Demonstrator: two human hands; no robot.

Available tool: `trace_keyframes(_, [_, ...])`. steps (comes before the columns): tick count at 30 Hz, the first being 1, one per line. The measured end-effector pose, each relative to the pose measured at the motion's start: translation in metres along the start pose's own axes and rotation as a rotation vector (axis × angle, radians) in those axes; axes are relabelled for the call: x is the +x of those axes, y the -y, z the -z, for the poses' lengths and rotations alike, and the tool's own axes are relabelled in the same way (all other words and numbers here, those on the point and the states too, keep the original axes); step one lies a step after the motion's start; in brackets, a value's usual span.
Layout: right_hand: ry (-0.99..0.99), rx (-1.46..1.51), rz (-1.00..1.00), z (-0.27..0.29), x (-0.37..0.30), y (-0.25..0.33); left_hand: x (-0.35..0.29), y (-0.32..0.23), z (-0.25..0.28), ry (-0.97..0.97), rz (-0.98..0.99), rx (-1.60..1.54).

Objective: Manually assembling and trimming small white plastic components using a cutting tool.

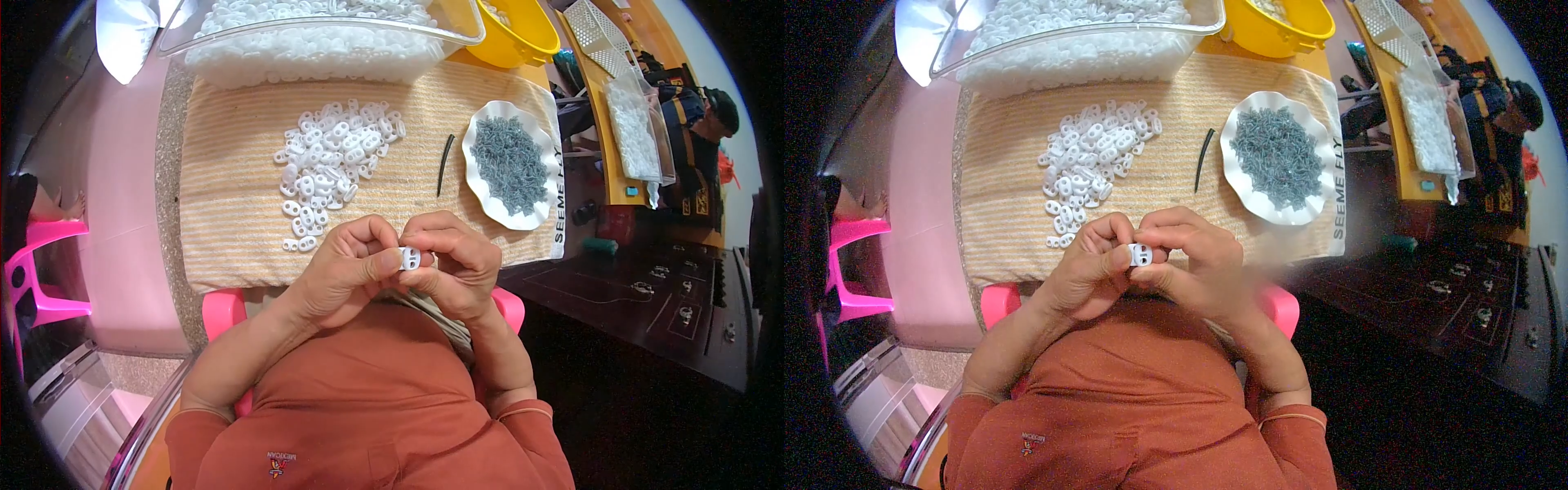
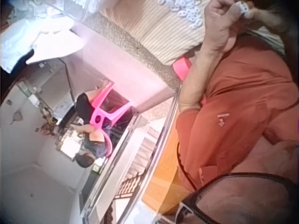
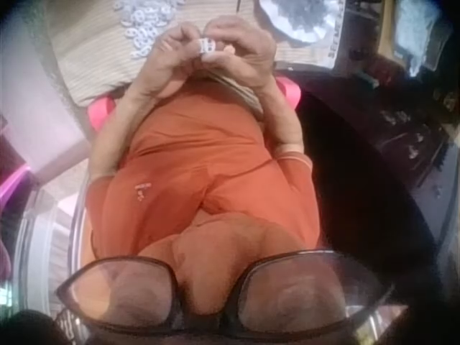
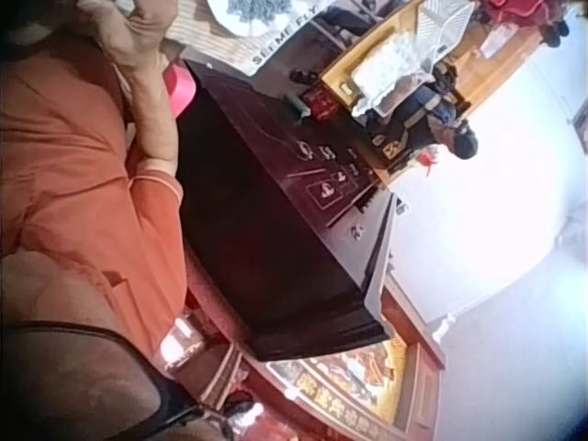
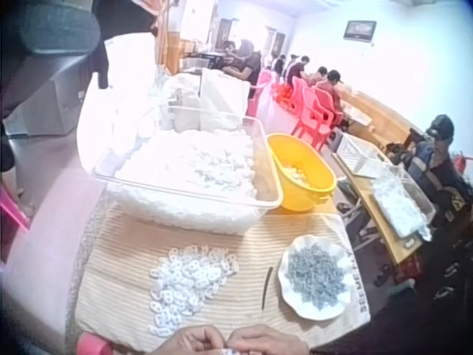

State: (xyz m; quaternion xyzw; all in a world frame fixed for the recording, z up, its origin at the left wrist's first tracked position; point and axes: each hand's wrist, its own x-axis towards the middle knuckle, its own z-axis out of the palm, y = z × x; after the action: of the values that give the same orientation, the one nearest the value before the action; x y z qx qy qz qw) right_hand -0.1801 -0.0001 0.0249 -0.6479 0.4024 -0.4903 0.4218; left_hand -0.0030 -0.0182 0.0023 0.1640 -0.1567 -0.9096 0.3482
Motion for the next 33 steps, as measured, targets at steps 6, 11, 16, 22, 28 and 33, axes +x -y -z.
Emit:
trace_keyframes(6, [-0.011, -0.013, 0.016, -0.004, -0.001, 0.002, 0.0, 0.005, 0.001, 0.05, -0.03, -0.091])
trace_keyframes(11, [-0.019, -0.015, 0.009, -0.006, 0.0, 0.004, 0.002, 0.004, 0.002, 0.09, -0.037, -0.127])
trace_keyframes(16, [-0.028, -0.012, 0.003, -0.006, -0.002, 0.007, 0.001, 0.002, -0.001, 0.033, -0.005, -0.05])
trace_keyframes(22, [-0.048, -0.004, -0.01, -0.008, -0.001, 0.011, 0.0, 0.0, -0.001, 0.059, 0.003, -0.082])
trace_keyframes(28, [-0.016, -0.049, 0.047, -0.006, -0.002, 0.009, -0.001, 0.0, -0.003, 0.094, -0.018, -0.108])
trace_keyframes(33, [-0.026, -0.032, 0.058, -0.01, -0.004, 0.009, -0.003, 0.002, -0.003, 0.092, -0.028, -0.097])
